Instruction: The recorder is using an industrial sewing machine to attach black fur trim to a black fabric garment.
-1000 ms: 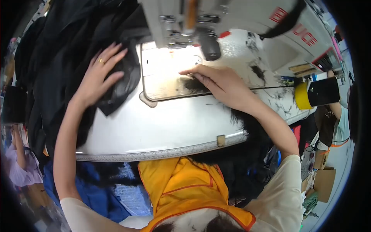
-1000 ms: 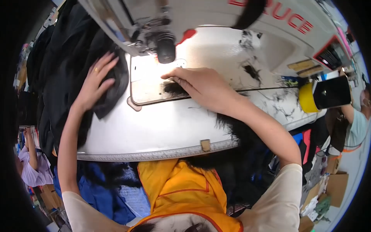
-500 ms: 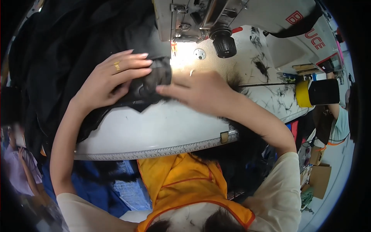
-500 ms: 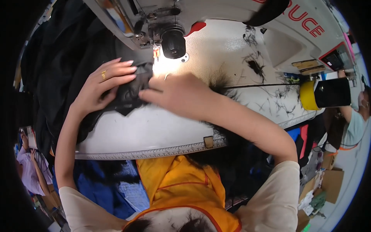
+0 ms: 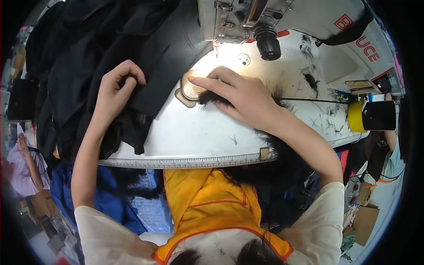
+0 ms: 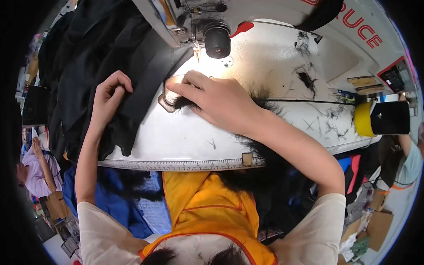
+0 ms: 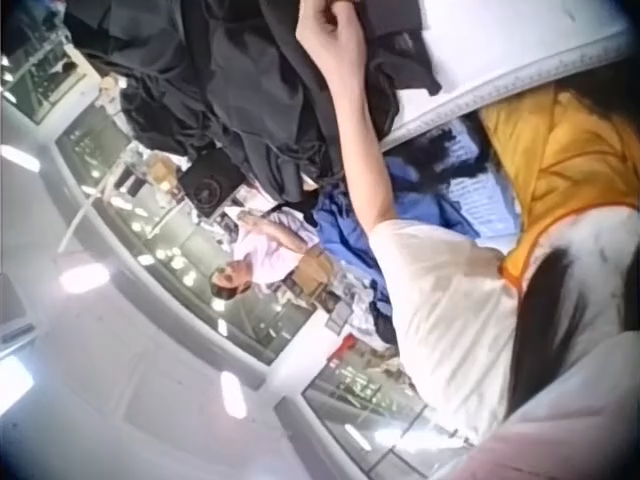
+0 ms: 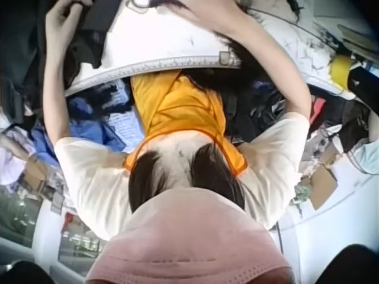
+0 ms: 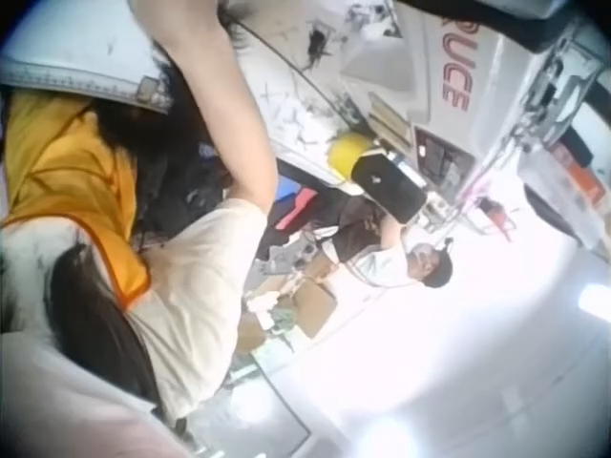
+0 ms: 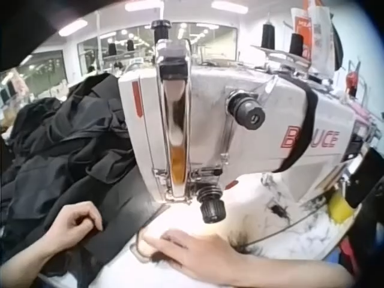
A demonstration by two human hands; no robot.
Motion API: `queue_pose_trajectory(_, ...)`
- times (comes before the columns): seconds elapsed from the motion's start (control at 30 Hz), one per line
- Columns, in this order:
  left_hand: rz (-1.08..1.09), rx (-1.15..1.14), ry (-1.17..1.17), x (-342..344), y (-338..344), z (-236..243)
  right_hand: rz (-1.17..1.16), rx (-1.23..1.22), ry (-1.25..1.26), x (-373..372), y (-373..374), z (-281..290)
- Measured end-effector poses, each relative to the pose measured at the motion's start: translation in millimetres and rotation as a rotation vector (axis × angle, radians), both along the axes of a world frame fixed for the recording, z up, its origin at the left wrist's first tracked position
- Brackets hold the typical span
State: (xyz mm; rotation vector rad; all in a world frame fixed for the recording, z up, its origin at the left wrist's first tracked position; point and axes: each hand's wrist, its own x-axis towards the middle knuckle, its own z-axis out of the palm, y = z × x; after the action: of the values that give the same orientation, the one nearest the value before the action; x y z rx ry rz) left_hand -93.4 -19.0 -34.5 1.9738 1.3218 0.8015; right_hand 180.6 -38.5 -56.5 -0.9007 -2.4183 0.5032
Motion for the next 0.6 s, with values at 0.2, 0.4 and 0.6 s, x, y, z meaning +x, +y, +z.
queue_pose_trajectory(0.2,-0.040,-0.096,0.081,-8,5,17,-0.096,0.224,-0.174,-32,22,5)
queue_pose_trajectory(0.4,-0.041,0.329,0.427,-93,38,57,0.313,-0.037,-0.091,-12,10,10)
queue_pose_trajectory(0.6,-0.051,0.736,0.943,-15,-16,61,0.306,0.035,-0.153,-5,11,9)
